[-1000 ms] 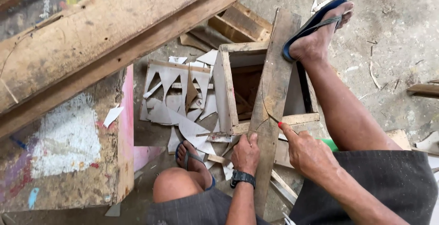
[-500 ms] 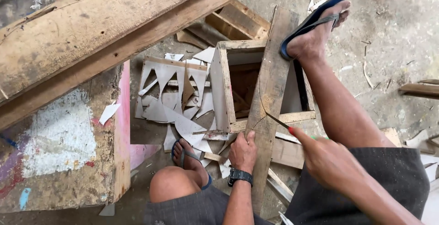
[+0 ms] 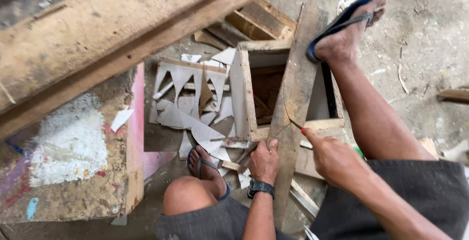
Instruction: A person is sitting on the floor using a utility knife to score and cut a wooden plank among a pile of scrap wood.
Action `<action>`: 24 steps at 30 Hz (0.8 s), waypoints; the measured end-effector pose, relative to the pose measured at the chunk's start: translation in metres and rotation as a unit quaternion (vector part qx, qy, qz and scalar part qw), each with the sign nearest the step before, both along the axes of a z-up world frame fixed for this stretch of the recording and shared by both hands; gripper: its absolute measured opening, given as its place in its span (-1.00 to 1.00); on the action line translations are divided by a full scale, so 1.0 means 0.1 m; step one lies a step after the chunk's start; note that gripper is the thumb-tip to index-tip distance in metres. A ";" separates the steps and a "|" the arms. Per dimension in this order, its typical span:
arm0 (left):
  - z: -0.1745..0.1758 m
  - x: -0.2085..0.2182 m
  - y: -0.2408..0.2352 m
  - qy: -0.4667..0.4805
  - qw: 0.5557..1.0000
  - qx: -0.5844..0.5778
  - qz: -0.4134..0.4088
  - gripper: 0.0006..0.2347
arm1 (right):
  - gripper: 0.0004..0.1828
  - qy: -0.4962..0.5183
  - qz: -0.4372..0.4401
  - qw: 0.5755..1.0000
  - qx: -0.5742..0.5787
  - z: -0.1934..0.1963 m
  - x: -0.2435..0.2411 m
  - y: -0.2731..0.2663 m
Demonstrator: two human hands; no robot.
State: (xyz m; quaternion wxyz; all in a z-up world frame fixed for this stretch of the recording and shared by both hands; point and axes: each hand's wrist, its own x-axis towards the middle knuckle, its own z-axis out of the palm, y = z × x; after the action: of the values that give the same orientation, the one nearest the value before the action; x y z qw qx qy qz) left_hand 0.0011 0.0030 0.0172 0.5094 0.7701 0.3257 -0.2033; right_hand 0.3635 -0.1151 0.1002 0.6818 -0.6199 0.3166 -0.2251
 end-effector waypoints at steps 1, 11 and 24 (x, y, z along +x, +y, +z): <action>0.00 -0.10 -0.02 0.006 1.000 -0.004 -0.004 -0.61 | 0.06 0.006 -0.004 1.000 -0.004 -0.07 -0.05 -0.03; -0.10 -0.01 -0.04 -0.004 1.000 0.003 -0.010 -0.59 | 0.23 -0.106 0.249 0.959 -0.084 -0.15 0.01 -0.33; -0.14 -0.05 -0.06 0.009 1.000 0.011 -0.002 -0.60 | 0.31 -0.095 0.203 0.975 0.009 0.10 -0.21 -0.17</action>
State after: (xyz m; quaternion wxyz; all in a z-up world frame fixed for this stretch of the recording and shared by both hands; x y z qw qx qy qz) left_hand -0.0034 -0.0032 0.0033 0.4980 0.7744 0.3306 -0.2074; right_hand 0.3421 -0.1324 0.1104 0.7459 -0.6406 0.1201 -0.1373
